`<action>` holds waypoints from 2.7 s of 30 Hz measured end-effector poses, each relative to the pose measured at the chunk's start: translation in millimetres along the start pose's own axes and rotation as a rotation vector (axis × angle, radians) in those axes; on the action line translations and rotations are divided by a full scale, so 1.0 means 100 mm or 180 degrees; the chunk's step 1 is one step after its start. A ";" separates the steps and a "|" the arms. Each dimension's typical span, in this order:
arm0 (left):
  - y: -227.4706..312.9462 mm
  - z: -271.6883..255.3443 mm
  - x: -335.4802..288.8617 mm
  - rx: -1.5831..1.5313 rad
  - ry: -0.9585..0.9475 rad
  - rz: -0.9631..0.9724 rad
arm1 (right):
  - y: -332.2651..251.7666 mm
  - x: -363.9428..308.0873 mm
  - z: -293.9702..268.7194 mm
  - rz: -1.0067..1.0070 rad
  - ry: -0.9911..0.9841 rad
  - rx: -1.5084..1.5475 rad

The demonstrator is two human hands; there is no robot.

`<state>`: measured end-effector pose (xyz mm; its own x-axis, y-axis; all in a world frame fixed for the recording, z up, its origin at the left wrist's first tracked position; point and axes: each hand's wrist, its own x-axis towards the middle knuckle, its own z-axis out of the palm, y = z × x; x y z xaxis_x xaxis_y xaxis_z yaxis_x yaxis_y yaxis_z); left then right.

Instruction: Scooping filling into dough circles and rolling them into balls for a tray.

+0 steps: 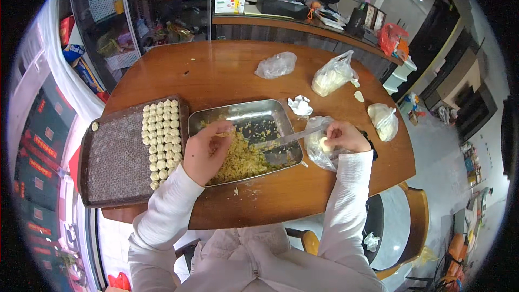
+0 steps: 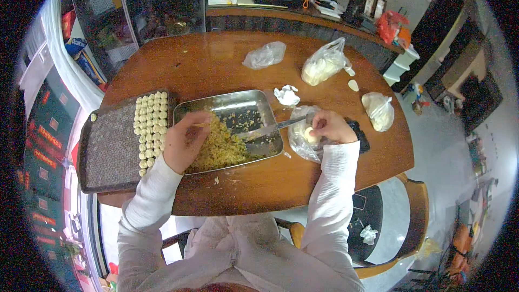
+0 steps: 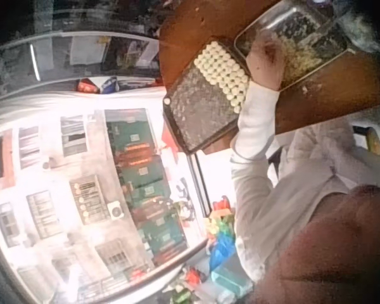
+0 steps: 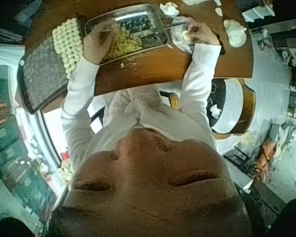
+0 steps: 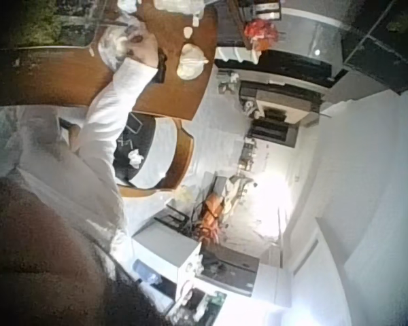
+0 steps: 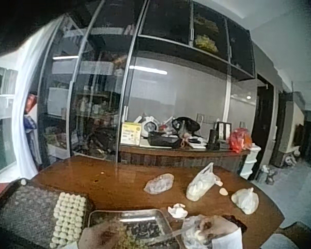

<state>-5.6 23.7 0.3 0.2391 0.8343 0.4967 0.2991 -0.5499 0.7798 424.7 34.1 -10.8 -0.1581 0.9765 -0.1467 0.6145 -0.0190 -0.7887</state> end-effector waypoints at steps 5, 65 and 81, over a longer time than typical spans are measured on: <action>0.01 0.00 -0.02 -0.0090 0.0012 -0.0033 | -0.02 -0.04 -0.02 -0.0291 0.0225 0.0075; -0.14 -0.65 -0.37 -0.0462 0.0432 -0.1230 | -2.28 -1.62 0.89 -0.4431 0.0884 0.2555; -0.19 -0.43 -0.39 0.0757 0.0570 -0.0744 | -2.31 -1.92 0.60 -0.4819 0.0521 0.2867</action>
<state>-60.1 3.3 -17.6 -0.0199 0.9202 0.3909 0.5377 -0.3197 0.7801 266.9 -161.4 163.7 -0.0256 0.2570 0.9661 -0.5689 0.7909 -0.2255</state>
